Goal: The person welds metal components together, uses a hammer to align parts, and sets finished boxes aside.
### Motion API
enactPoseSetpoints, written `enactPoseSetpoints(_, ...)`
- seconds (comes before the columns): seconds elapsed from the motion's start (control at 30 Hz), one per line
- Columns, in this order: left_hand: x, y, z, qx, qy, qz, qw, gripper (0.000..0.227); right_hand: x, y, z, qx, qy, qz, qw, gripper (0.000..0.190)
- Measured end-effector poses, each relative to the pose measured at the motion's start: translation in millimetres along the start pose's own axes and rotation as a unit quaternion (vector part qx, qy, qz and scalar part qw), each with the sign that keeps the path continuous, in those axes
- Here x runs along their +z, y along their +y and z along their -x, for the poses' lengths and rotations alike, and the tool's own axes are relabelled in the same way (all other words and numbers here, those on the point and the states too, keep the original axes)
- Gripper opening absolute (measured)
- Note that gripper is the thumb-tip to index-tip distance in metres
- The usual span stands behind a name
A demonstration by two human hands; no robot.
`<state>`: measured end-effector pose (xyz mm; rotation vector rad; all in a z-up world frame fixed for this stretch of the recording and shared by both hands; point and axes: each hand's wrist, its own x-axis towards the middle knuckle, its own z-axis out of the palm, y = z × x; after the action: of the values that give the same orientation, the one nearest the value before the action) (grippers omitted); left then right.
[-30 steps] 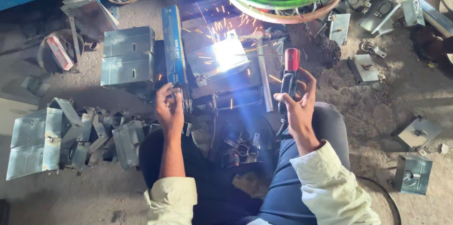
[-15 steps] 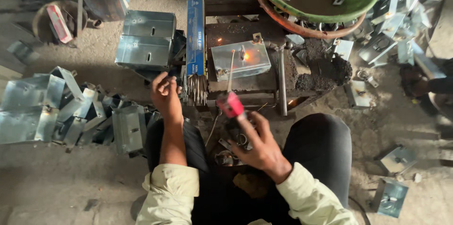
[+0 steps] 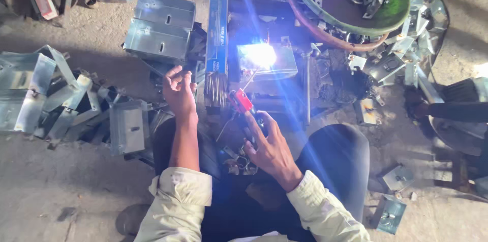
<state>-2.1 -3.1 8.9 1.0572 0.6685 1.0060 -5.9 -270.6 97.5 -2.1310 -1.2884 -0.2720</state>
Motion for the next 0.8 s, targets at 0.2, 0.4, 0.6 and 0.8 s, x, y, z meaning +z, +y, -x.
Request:
enactPoseSetpoints(0.2,6,6,4,-0.045,0.019,-0.022,0.999,0.034,-1,-19,-16,0.038,-0.019,0.039,0.998,0.086)
enactPoseSetpoints(0.4,2,0,4,-0.051,0.026,-0.014,0.998,0.034,-5,-37,-34,0.059,-0.034,0.053,0.996,0.089)
enactPoseSetpoints(0.6,-3,-9,-2,-0.017,0.017,0.003,1.0,0.03,-6,-48,-43,0.068,-0.056,0.075,0.993,0.094)
enactPoseSetpoints(0.8,-1,-5,0,-0.014,0.006,0.058,0.998,0.029,-7,-52,-52,0.057,-0.051,0.093,0.993,0.097)
